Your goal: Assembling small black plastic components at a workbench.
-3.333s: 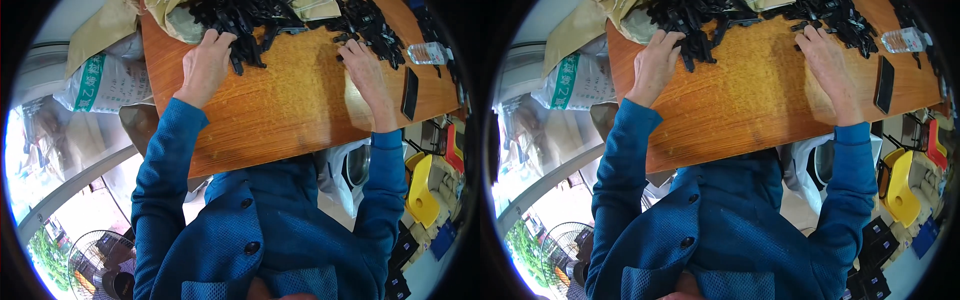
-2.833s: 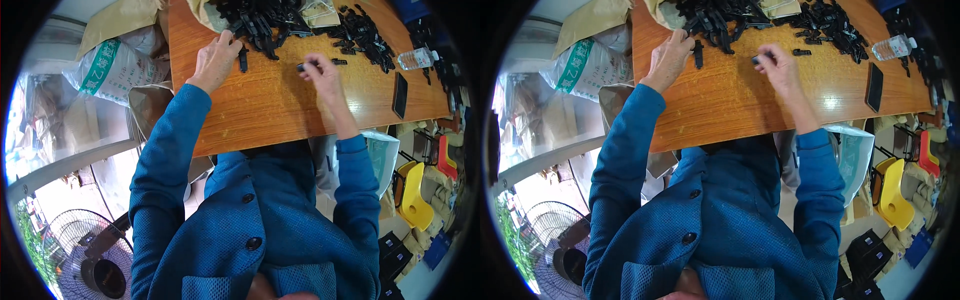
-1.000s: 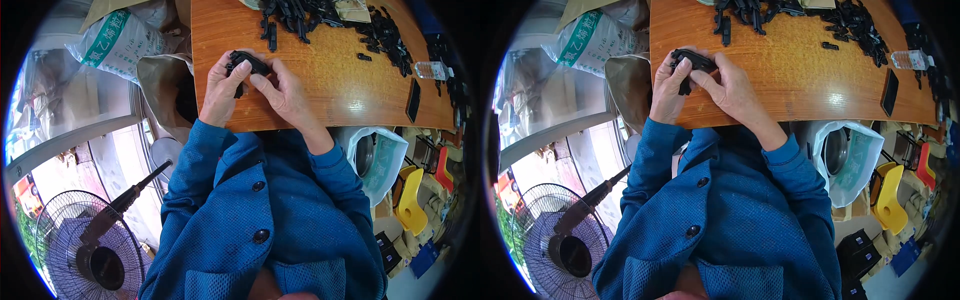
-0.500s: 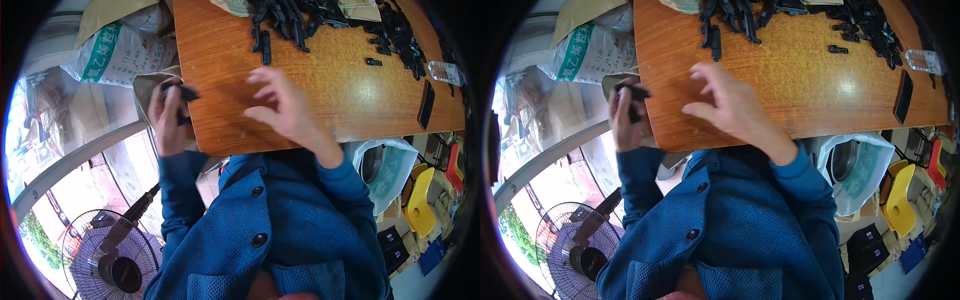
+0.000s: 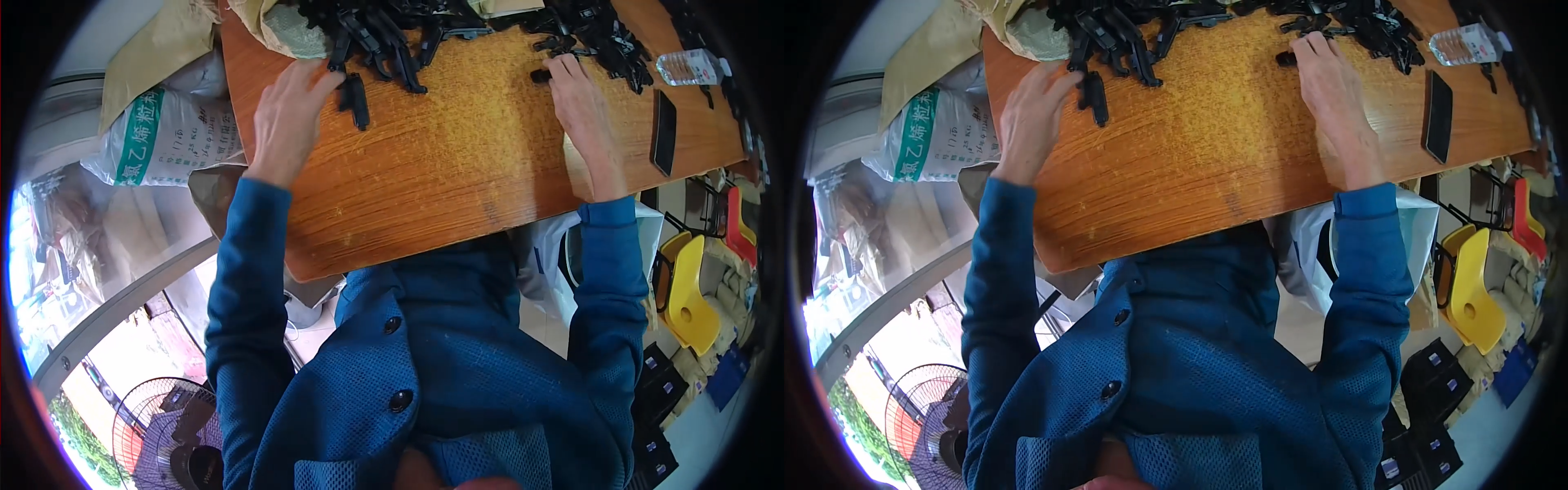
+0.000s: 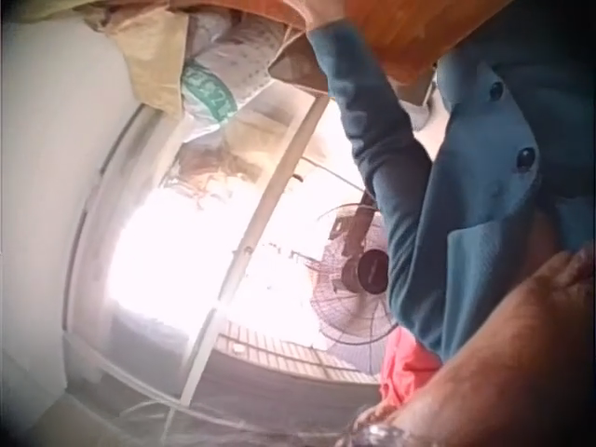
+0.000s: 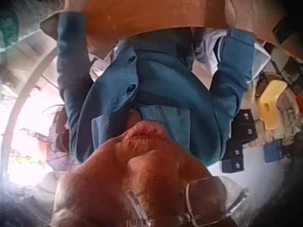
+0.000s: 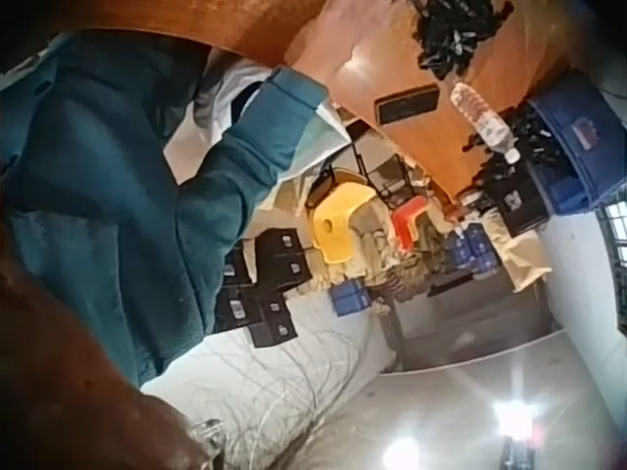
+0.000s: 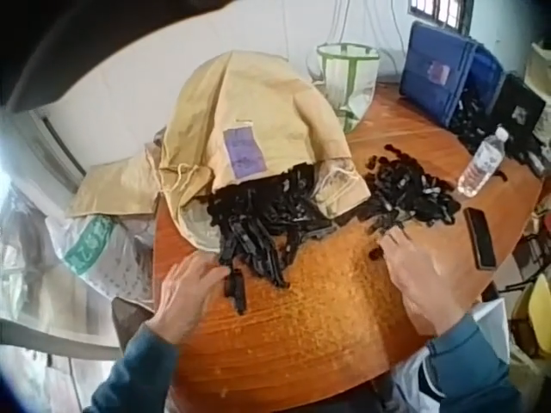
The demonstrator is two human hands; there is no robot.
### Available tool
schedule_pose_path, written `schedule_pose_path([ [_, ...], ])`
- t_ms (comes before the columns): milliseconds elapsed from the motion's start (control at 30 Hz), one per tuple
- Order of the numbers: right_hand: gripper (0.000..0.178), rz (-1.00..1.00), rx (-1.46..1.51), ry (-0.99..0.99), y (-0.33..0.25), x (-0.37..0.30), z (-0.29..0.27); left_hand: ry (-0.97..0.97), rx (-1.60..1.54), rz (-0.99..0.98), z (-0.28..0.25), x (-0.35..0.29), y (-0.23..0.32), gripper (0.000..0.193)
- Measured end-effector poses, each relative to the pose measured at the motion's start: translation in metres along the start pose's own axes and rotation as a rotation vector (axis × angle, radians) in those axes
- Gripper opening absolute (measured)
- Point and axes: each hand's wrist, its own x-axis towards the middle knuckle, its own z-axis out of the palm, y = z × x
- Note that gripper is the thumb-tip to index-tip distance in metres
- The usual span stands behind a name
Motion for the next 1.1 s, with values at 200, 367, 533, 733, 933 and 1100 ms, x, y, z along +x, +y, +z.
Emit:
schedule_pose_path([
  [200,0.022,0.191,0.466,0.099,-0.030,-0.008,0.014,0.011,-0.085,0.136,0.017,0.004,-0.010,0.020],
  [367,0.021,0.416,1.336,-0.056,-0.142,-0.017,0.000,-0.163,-0.196,-0.148,0.004,-0.019,0.003,0.018],
  [533,0.027,0.357,1.654,-0.092,-0.226,-0.016,-0.011,0.116,-1.066,-0.587,0.003,-0.048,0.047,0.028],
  [733,0.023,0.340,1.584,-0.132,-0.256,-0.011,-0.025,0.221,-1.185,-0.647,-0.025,-0.071,0.074,0.047],
  [933,0.012,0.389,1.324,0.182,-0.256,-0.024,-0.020,0.333,-1.189,-0.458,-0.023,-0.076,0.100,0.042],
  [1100,0.010,0.270,1.261,0.352,-0.267,-0.042,-0.017,0.362,-1.527,-0.571,-0.003,-0.097,0.106,0.019],
])
